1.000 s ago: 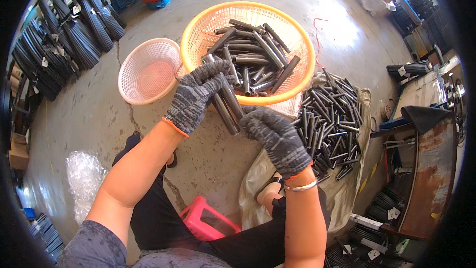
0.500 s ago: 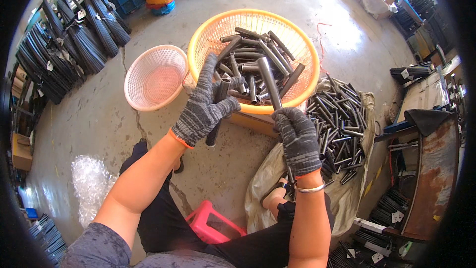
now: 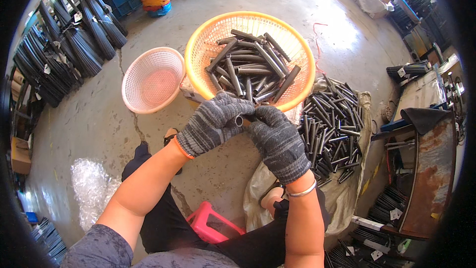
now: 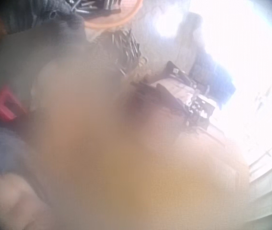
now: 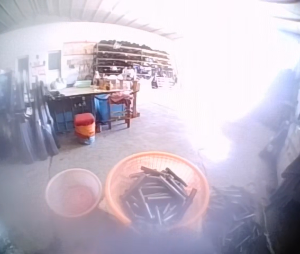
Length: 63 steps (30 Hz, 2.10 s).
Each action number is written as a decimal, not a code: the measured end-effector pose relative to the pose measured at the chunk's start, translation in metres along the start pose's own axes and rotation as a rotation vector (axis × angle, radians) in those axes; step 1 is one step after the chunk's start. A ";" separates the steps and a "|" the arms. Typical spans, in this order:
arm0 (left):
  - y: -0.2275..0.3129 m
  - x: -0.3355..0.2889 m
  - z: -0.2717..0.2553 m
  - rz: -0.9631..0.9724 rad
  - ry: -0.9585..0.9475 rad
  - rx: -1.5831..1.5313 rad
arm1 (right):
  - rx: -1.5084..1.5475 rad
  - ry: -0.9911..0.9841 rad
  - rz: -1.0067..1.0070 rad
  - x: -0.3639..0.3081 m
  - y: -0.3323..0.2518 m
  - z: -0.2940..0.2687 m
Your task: The person picks up metal pipes from a pile on a sheet on the floor and places them into an orange basket. The person handles the pipes individually or in groups and occasionally rubs the end of a pipe with a gloved hand.
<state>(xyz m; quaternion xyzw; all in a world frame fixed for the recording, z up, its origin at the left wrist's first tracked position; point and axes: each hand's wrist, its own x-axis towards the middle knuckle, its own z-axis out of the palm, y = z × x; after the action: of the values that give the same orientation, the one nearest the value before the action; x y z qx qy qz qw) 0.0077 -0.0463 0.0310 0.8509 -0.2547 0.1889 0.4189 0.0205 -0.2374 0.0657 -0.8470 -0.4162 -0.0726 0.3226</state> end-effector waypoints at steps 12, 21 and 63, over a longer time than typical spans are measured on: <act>0.008 -0.001 -0.010 -0.180 0.045 -0.149 | 0.684 0.228 0.268 -0.016 0.013 -0.021; 0.006 -0.010 0.000 -0.231 0.066 -0.279 | 0.859 0.330 0.555 -0.017 0.004 0.000; 0.005 -0.017 0.011 -0.462 -0.413 -0.534 | 0.937 0.522 0.510 -0.017 0.009 0.007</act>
<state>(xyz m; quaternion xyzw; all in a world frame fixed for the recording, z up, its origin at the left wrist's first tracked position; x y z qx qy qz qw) -0.0078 -0.0525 0.0183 0.7670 -0.1757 -0.1578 0.5966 0.0151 -0.2487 0.0492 -0.6416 -0.0941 -0.0073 0.7612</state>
